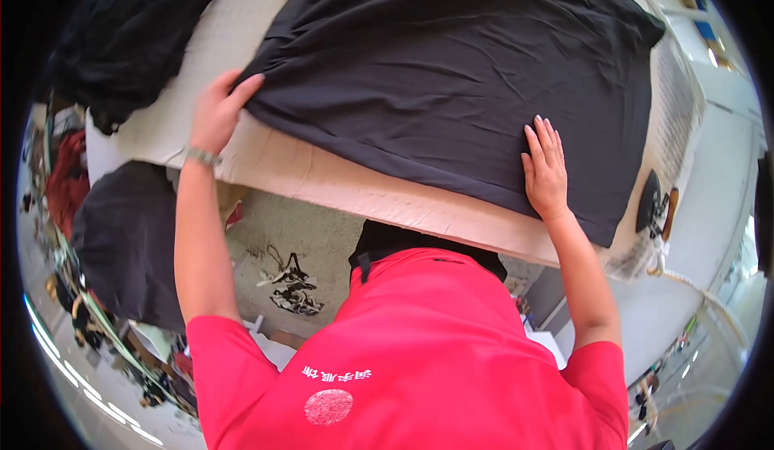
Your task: The person is ironing black trousers using a steam iron on a professional industrial ironing table.
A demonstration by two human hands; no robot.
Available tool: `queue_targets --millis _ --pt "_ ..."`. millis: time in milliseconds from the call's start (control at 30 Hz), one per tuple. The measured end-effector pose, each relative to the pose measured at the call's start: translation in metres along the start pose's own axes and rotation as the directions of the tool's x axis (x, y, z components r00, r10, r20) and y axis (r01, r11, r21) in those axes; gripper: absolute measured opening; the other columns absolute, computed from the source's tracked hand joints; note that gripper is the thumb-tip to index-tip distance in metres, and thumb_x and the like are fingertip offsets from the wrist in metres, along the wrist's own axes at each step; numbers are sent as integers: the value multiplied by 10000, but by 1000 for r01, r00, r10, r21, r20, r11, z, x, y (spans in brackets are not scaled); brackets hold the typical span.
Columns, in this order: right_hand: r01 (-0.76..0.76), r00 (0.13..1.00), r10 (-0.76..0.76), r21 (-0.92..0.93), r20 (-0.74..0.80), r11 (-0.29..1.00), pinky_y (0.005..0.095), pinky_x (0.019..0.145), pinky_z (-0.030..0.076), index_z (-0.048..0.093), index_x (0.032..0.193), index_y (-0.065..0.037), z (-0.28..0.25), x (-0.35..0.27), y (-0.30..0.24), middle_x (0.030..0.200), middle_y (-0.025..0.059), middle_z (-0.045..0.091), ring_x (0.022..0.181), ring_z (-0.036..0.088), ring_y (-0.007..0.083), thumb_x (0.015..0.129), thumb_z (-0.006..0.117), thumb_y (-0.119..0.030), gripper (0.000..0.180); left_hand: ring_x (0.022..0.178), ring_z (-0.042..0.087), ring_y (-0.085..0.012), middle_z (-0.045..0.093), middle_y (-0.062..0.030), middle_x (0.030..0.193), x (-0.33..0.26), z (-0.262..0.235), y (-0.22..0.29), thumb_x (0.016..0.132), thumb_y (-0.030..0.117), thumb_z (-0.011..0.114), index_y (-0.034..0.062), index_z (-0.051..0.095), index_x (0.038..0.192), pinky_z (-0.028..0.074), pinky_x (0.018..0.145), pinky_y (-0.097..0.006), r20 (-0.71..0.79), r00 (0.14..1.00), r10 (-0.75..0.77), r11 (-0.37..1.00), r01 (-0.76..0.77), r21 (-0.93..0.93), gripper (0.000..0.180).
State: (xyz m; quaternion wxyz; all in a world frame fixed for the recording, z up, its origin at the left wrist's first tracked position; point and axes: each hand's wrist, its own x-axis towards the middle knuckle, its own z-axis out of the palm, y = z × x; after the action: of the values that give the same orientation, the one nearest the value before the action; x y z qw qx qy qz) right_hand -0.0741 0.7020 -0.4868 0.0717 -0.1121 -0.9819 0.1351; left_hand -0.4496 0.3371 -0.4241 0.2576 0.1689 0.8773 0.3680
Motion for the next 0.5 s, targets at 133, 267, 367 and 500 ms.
queue_targets --millis 133,267,367,500 --pt "93 989 -92 -3 115 996 535 1139 355 588 1356 -126 22 26 -52 1480 184 476 1379 454 365 762 795 -192 633 748 496 -51 586 34 778 -44 -14 57 944 154 729 -61 659 925 424 686 -220 -254 964 75 993 -97 -75 227" --pt "246 969 -249 205 -13 947 593 1193 241 606 1374 -190 92 107 -187 1507 214 453 1430 393 388 883 586 -227 493 786 587 -104 679 -48 904 -34 8 50 934 150 731 -27 655 1074 471 695 -245 -229 965 125 980 -84 181 238" --pt "204 976 -216 267 15 942 597 1203 221 636 1296 -116 126 156 -268 1364 191 555 1359 459 374 883 538 -231 439 840 643 -176 701 -70 1043 -35 35 29 917 109 716 58 660 1191 507 707 -285 -284 885 370 875 -228 428 285" --pt "235 972 -229 324 -58 917 582 1207 219 667 1205 4 117 134 -250 1432 212 530 1418 400 384 858 578 -204 415 885 663 -237 694 -107 1008 -63 83 14 917 19 679 14 692 1066 528 803 -322 -82 856 510 847 -483 222 149"
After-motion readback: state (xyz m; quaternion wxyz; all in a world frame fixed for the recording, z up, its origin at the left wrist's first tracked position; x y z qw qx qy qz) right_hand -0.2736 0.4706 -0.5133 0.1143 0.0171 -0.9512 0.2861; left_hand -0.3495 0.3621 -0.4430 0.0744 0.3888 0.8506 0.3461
